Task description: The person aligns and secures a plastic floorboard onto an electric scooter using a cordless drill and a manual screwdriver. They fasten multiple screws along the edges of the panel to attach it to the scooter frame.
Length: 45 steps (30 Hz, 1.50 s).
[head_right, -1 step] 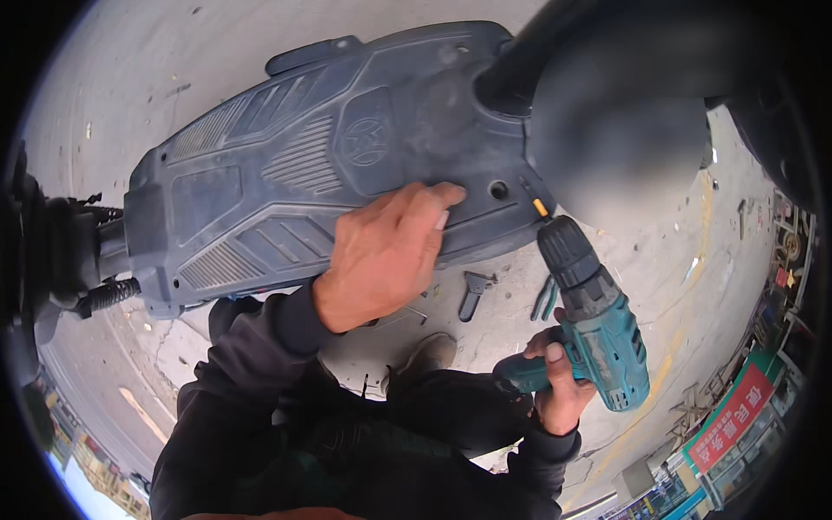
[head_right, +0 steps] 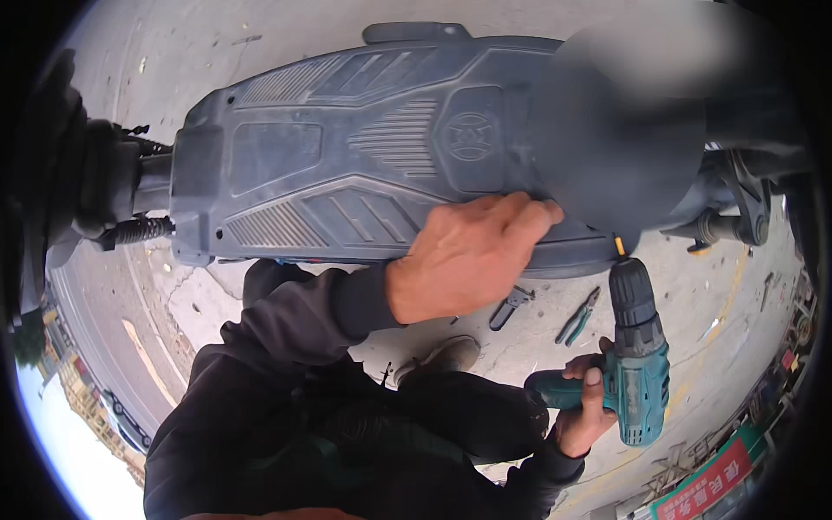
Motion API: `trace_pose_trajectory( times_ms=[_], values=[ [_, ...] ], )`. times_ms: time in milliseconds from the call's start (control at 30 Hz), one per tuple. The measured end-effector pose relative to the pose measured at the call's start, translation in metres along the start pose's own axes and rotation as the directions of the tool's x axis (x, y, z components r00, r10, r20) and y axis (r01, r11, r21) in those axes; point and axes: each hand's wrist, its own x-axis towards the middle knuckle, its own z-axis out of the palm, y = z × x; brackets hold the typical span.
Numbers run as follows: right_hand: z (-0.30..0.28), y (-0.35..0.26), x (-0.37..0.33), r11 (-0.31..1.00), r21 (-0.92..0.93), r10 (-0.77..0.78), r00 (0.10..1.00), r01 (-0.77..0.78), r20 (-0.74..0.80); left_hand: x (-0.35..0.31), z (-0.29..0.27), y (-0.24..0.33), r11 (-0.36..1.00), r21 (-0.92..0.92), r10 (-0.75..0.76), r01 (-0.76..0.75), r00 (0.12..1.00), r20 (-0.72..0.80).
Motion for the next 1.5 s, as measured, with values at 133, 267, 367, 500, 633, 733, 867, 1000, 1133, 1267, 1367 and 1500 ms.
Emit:
trace_pose_trajectory(
  times_ms=[133,267,367,500,633,733,867,1000,1133,1267,1367,1500],
  values=[
    [0.004,-0.004,-0.011,0.989,-0.135,-0.064,0.997,0.068,0.032,-0.011,-0.008,0.009,1.0,-0.009,-0.017,0.017,0.999,-0.033],
    [0.021,-0.018,-0.016,0.966,-0.22,-0.129,0.991,0.134,0.035,-0.016,-0.031,0.008,0.983,-0.155,-0.115,0.101,0.99,-0.083],
    [0.028,-0.022,-0.029,0.928,-0.339,-0.172,0.985,0.157,-0.015,-0.032,-0.055,0.015,0.991,-0.117,-0.085,0.07,0.988,-0.128],
    [0.024,-0.014,-0.033,0.939,-0.313,-0.155,0.988,0.145,-0.007,-0.057,-0.103,0.021,0.999,-0.003,-0.051,0.052,0.965,-0.256],
    [0.037,-0.011,-0.048,0.96,-0.232,-0.176,0.982,0.156,-0.066,-0.079,-0.141,-0.004,0.985,0.095,-0.1,0.147,0.919,-0.382],
    [0.048,-0.018,-0.043,0.992,-0.045,-0.119,0.992,0.118,-0.027,-0.102,-0.134,-0.045,0.939,0.24,-0.181,0.245,0.949,-0.259],
    [0.089,-0.048,-0.057,0.99,0.036,-0.144,0.975,0.14,0.17,-0.102,-0.147,-0.036,0.958,0.169,-0.185,0.231,0.949,-0.254],
    [0.118,-0.051,-0.07,0.986,0.148,-0.126,0.934,0.08,0.334,-0.112,-0.161,-0.042,0.952,-0.292,-0.227,0.089,0.846,-0.483],
    [0.13,-0.022,-0.082,0.984,0.161,-0.144,0.869,0.076,0.474,-0.104,-0.158,-0.03,0.098,-0.995,-0.613,0.028,0.789,-0.038],
    [0.142,-0.008,-0.106,0.993,0.079,-0.117,0.822,0.087,0.558,-0.121,-0.156,-0.022,-0.101,-0.985,-0.59,-0.141,0.806,-0.055],
    [0.14,-0.009,-0.116,0.99,0.017,-0.128,0.836,0.141,0.534,-0.128,-0.155,-0.01,-0.225,-0.959,-0.507,-0.17,0.861,-0.034],
    [0.123,-0.01,-0.113,0.998,0.061,-0.058,0.84,0.029,0.539,-0.127,-0.145,-0.003,-0.3,-0.939,-0.451,-0.168,0.892,-0.016]
  ],
)
